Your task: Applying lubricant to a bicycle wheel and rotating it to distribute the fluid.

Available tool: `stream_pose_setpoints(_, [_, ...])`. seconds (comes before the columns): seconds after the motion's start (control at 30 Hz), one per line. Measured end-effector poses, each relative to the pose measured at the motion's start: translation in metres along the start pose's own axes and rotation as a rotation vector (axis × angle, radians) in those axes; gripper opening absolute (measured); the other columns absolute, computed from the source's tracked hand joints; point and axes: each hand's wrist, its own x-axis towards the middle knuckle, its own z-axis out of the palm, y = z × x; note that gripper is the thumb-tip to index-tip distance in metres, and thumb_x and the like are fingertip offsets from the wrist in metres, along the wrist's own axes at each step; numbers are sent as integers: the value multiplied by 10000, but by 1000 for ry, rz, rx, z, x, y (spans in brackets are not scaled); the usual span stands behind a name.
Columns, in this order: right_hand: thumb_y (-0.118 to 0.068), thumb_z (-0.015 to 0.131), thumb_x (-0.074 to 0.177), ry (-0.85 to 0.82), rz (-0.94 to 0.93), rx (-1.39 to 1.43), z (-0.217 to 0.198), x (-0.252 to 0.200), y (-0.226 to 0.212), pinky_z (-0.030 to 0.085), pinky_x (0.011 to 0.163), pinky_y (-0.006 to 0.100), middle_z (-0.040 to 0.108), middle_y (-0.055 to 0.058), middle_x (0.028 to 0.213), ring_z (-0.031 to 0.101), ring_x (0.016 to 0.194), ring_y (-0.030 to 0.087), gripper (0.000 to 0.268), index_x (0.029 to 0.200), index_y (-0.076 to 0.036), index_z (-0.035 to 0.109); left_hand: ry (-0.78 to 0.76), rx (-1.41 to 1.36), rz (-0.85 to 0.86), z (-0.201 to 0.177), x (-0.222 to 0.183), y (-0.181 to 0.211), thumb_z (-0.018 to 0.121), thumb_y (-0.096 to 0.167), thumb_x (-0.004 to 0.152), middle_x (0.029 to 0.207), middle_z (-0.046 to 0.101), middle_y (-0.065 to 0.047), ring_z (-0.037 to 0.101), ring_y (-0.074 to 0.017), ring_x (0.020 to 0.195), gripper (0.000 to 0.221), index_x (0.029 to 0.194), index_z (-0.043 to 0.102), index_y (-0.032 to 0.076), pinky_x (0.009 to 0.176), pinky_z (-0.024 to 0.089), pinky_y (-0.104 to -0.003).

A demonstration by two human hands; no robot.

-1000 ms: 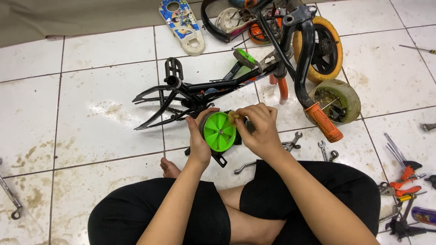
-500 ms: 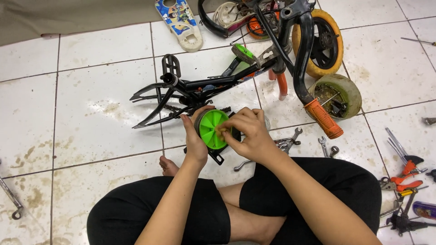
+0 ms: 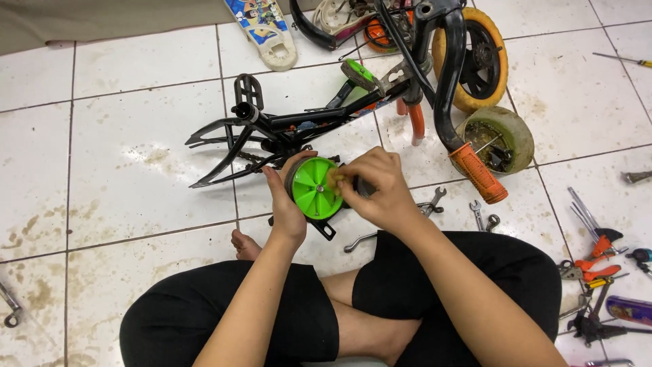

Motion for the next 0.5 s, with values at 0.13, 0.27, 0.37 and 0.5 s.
stream_pose_setpoints(0.13, [-36,746,755,-77,-45,31,14,-8,-7,387,834,362,703,11,721,654,822,232,141,865,-123,752,22,34,15,-10,5,-5,63,760,952,994,691,-68,663,-180,980,924,1214,662,107,978,501,-332])
stream_pose_setpoints(0.27, [-48,757,752,32,-69,-106,13,-5,7,363,853,359,697,-21,732,631,807,197,152,874,-138,749,23,36,-13,-8,4,-4,74,766,952,1005,684,-70,651,-182,1009,925,1230,660,105,998,487,-334])
stream_pose_setpoints(0.37, [-32,750,795,112,-58,-181,5,0,9,357,860,353,692,-26,762,615,822,184,159,919,-131,749,-1,42,-24,-3,2,-4,70,753,961,1011,690,-89,655,-195,1018,924,1223,667,97,996,492,-344])
stream_pose_setpoints(0.5, [-37,751,837,84,-2,-57,2,1,2,367,880,331,708,-44,796,633,855,169,172,977,-137,754,-22,56,-58,2,-1,0,60,737,969,1032,703,-109,655,-215,1035,930,1227,670,84,1003,492,-353])
